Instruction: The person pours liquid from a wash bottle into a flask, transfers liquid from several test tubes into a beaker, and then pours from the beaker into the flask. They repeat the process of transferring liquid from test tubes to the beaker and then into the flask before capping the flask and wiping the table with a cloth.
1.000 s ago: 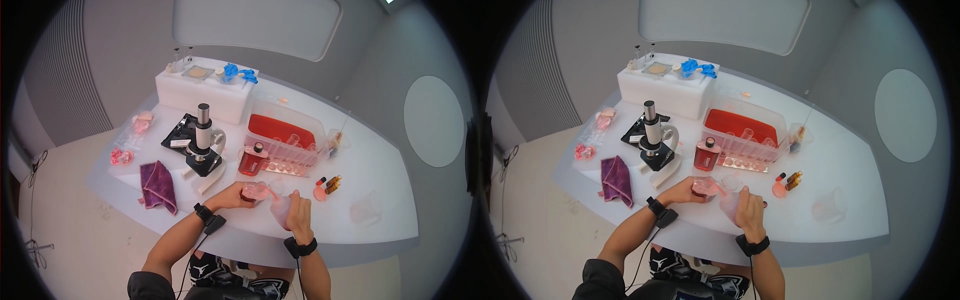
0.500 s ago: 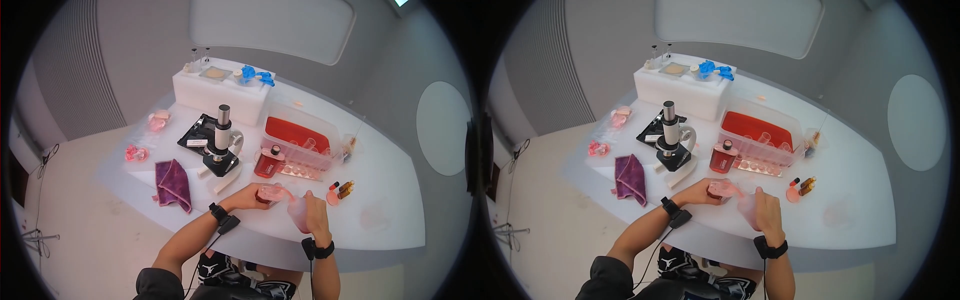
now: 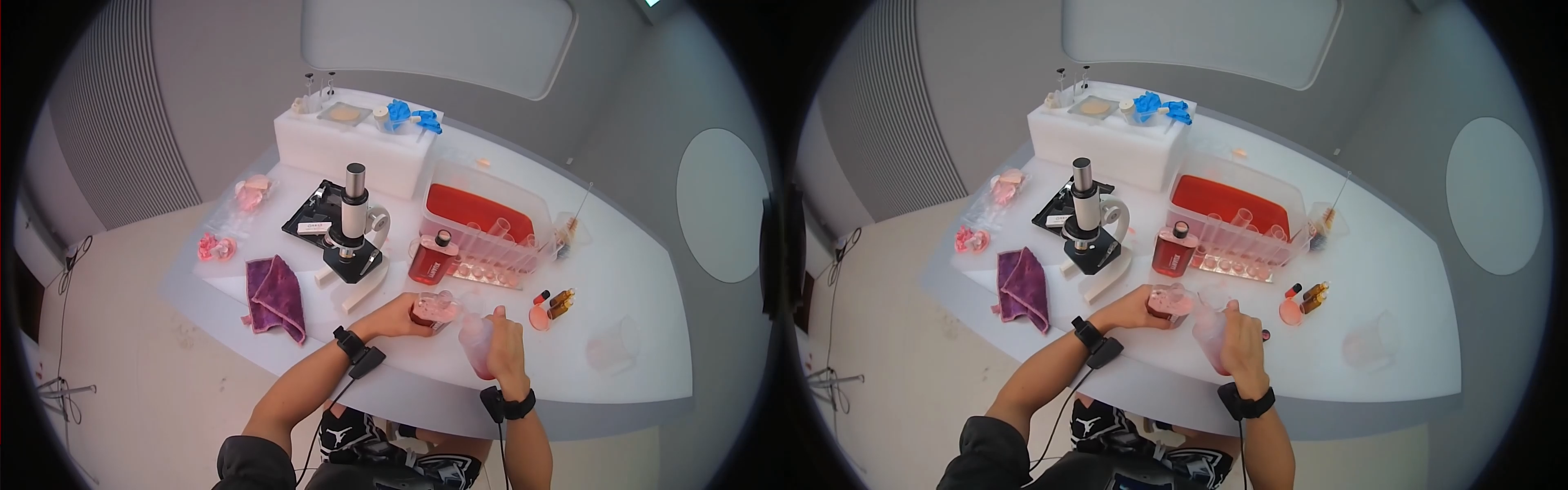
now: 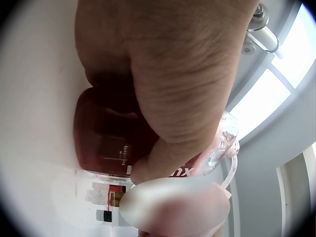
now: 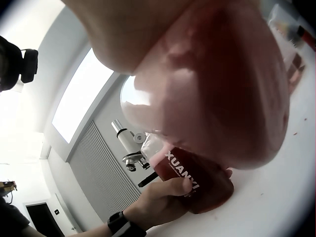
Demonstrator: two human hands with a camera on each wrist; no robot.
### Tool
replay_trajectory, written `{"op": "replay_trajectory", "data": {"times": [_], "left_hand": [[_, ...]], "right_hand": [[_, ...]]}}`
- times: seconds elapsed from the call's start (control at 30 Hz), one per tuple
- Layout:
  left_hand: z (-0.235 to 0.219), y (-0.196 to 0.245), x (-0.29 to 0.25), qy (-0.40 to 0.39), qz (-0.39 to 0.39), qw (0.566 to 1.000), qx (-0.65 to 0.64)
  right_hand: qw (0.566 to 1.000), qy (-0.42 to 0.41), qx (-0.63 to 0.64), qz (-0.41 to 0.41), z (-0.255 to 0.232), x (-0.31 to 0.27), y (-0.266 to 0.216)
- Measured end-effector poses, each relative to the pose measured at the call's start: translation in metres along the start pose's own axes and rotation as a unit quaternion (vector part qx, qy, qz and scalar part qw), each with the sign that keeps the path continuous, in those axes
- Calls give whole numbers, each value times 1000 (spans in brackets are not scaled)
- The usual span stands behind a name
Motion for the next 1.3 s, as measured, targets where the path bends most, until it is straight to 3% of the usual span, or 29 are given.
{"op": "replay_trajectory", "data": {"times": [0.07, 0.3, 0.5, 0.57, 0.8, 0.87, 1.0, 1.13, 1.23, 1.3], "left_hand": [[0, -2, 0, -3, -2, 1000, 3], [1, -2, 0, 0, -2, 1000, -16], [-3, -2, -1, 5, 5, 1000, -17], [-7, 4, -3, 7, 18, 1000, -9], [1, 18, -16, 48, -18, 998, -37], [-2, 18, -12, 30, -33, 998, -53], [6, 21, -18, 52, -39, 998, -21], [12, 23, -23, 73, -18, 997, -19], [13, 21, -31, 123, 1, 991, -53], [13, 31, -44, 197, 77, 977, 22]], "right_hand": [[983, 104, -119, -91, 9, -4, 9], [913, 243, -252, -209, 21, -13, 16], [931, 201, -243, -182, 9, -10, 2], [998, 27, -41, -29, 4, 0, 2], [990, 36, -5, -133, -15, -11, -43], [995, -86, 45, 7, -21, -14, -51], [990, -87, 109, -21, -5, -27, -42], [983, -65, 169, 19, 10, -31, -33], [978, -52, 201, 28, 10, -37, -39], [974, -48, 218, 29, 11, -41, -39]]}}
Point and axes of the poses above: each hand's wrist, its own x-axis towards the middle knuckle, its own z-axis out of the palm, y = z × x, the point moved 4 cm from there along x, towards the middle knuckle, and after that the axes turned 7 degrees about -x, right-handed, at the moved point
